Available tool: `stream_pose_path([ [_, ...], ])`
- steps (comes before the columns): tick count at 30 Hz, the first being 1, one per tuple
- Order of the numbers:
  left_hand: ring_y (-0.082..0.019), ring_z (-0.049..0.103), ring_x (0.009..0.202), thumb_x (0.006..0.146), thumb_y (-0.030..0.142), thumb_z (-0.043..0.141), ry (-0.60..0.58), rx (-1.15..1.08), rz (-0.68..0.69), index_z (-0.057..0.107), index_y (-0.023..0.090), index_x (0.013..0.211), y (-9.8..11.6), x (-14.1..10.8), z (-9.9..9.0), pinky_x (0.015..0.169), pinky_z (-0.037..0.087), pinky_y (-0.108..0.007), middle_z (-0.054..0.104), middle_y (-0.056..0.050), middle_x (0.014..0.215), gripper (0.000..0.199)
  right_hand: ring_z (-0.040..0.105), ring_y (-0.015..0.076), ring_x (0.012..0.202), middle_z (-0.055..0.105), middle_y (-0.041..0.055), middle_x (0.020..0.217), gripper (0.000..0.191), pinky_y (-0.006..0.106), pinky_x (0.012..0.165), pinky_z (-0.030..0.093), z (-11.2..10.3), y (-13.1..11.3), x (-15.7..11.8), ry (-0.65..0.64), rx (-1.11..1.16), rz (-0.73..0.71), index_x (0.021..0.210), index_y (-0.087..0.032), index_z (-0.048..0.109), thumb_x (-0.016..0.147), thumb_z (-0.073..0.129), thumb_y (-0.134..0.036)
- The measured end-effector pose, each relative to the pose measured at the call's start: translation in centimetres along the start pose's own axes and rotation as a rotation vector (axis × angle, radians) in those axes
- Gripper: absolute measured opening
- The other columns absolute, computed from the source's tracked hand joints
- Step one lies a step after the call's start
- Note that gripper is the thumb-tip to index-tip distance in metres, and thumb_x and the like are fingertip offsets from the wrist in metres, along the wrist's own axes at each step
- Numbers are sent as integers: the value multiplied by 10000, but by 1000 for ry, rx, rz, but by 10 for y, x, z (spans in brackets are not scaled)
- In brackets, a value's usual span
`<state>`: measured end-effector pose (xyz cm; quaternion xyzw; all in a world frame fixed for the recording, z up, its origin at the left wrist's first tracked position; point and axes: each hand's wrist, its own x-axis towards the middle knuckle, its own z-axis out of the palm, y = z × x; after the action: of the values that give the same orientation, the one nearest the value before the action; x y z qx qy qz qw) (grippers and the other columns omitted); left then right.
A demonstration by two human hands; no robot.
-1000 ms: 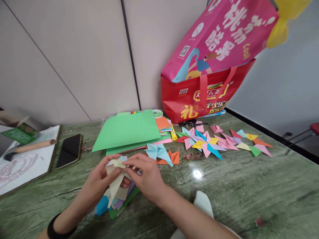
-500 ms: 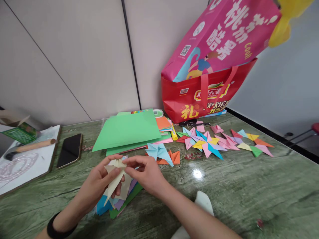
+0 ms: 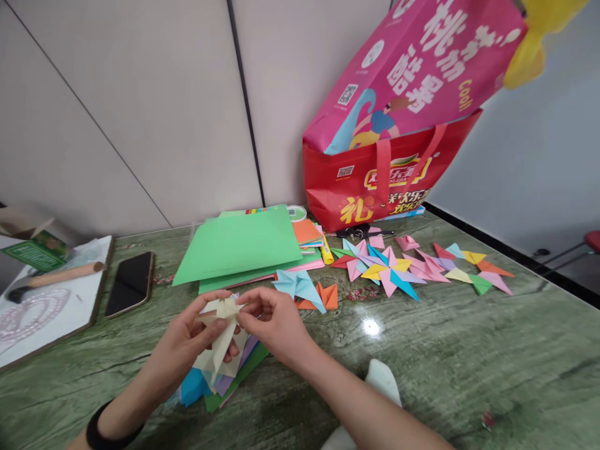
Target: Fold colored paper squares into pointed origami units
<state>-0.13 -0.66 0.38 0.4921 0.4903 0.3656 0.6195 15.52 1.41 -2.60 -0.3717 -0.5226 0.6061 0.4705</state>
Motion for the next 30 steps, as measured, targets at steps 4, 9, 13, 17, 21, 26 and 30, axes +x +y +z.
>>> stream_pose_path([
  [4, -173, 656, 557, 748, 307, 625, 41, -15, 66, 444, 229, 1125, 1, 0, 0, 498, 513, -262, 670, -12, 777, 425, 575, 108, 602, 619, 1, 672, 97, 207, 533, 444, 0, 0, -2, 8, -75, -48, 778, -153, 604, 681, 616, -156],
  [9, -202, 660, 548, 772, 308, 593, 3, 4, 35, 435, 194, 1154, 0, 1, -1, 522, 523, -297, 674, -10, 639, 429, 604, 128, 651, 655, 23, 713, 138, 228, 582, 469, 1, -4, -4, 31, -159, -120, 827, -152, 653, 703, 593, -149],
  [13, -191, 653, 541, 756, 286, 612, 38, 11, 46, 452, 186, 1147, -1, 3, -2, 530, 510, -283, 678, -7, 614, 434, 612, 131, 669, 660, 25, 728, 203, 233, 596, 486, 1, -5, -4, 36, -131, -125, 881, -154, 671, 690, 606, -143],
  [17, -166, 644, 548, 758, 275, 615, 57, -12, 74, 449, 193, 1149, -4, 3, -4, 537, 496, -268, 694, -21, 718, 433, 608, 118, 639, 647, 11, 728, 246, 241, 592, 509, 2, -5, -3, 4, 64, -21, 903, -156, 653, 657, 640, -150],
  [21, -162, 641, 570, 763, 264, 610, 66, 33, 93, 448, 194, 1156, -5, 4, -5, 530, 476, -250, 697, -34, 769, 430, 580, 95, 555, 629, -11, 660, 179, 230, 549, 500, 4, -8, -3, 12, 132, 14, 815, -148, 657, 637, 661, -169],
  [26, -167, 646, 608, 761, 265, 608, 73, 96, 98, 468, 197, 1143, -2, 3, -2, 547, 479, -248, 693, -37, 797, 413, 572, 108, 569, 628, -1, 654, 156, 234, 550, 479, 6, -11, -6, 75, 23, 2, 811, -152, 654, 658, 635, -178],
  [30, -150, 624, 581, 737, 237, 621, 53, 73, 112, 488, 198, 1091, -2, 2, 2, 516, 484, -230, 690, -23, 773, 380, 554, 107, 566, 604, -9, 639, 159, 218, 531, 448, 7, -10, -8, 155, -134, -58, 830, -165, 639, 681, 587, -148],
])
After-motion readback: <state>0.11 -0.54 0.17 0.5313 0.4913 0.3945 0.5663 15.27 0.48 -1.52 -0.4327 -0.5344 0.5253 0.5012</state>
